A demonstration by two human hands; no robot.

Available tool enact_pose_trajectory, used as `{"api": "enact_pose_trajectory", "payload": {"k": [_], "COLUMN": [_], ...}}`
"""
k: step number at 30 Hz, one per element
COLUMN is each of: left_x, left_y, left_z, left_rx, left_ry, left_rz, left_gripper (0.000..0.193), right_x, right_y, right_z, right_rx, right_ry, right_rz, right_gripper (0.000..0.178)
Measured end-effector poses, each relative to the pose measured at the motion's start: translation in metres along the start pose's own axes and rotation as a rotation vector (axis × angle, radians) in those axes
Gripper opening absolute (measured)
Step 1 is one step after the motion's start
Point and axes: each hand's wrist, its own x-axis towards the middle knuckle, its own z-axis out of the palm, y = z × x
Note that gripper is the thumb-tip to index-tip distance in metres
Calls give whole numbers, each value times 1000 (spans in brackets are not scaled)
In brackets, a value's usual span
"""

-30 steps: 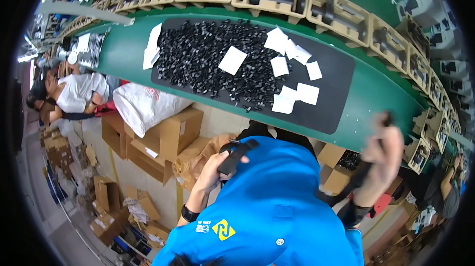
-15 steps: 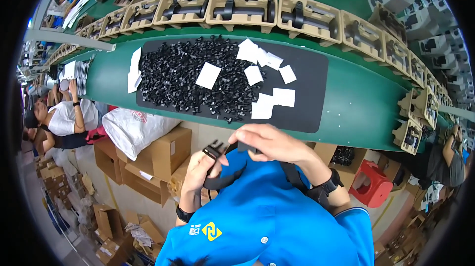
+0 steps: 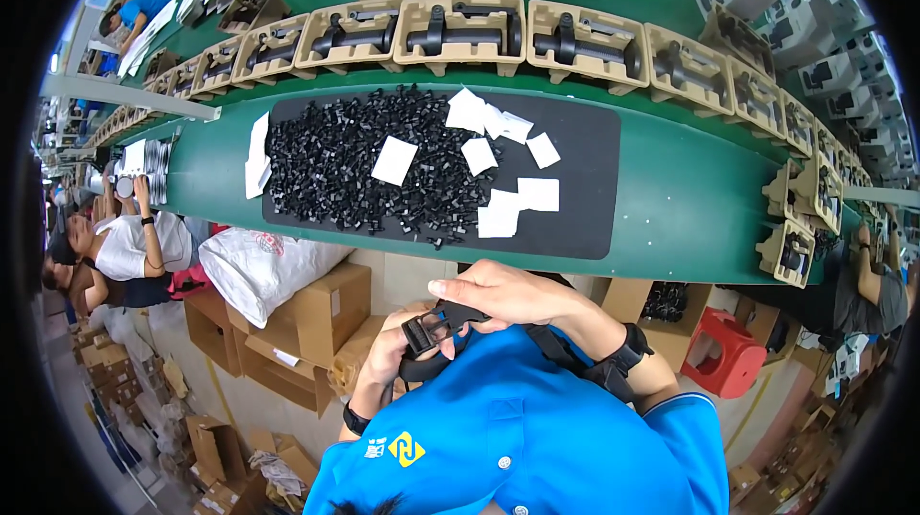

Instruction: The person fastens a waist belt and then repeatedly picks up white paper slips, folds them, and tucks them into black components sitting in trays on an assembly line.

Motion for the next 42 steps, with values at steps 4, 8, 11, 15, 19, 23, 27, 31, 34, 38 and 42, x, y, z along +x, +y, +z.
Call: {"api": "enact_pose_trajectory", "payload": {"k": [4,8,11,15,19,23,27,31,34,38,42], "left_x": [-1,-5,-1,0,1,-1,1,-2,-6,-2,-3], "left_y": [5,3,-7,9,24,24,24,21,19,21,23], "left_z": [-1,-2,22,14,17,16,19,17,13,17,19], "left_rx": [36,-154,-240,-3,91,100,215,215,-25,72,233], "left_ry": [8,-26,247,131,125,117,72,51,108,55,65], "left_rz": [32,-18,34,41,24,1,-6,20,-18,-9,-64], "left_gripper": [41,36,50,67,44,37,35,34,34,35,34], "right_x": [-6,-6,-8,-12,-16,-15,-14,-16,-17,-16,-17], "right_y": [-7,7,7,5,-2,3,2,3,1,2,3], "right_z": [7,1,0,1,4,-1,7,2,1,6,9], "right_rx": [54,95,112,49,1,3,-125,-172,-120,-133,-81], "right_ry": [13,37,51,69,80,71,96,104,145,75,62], "right_rz": [-31,-41,-33,-51,-52,-58,-73,-84,-50,-64,-38], "right_gripper": [50,49,49,49,50,50,52,54,53,52,49]}}
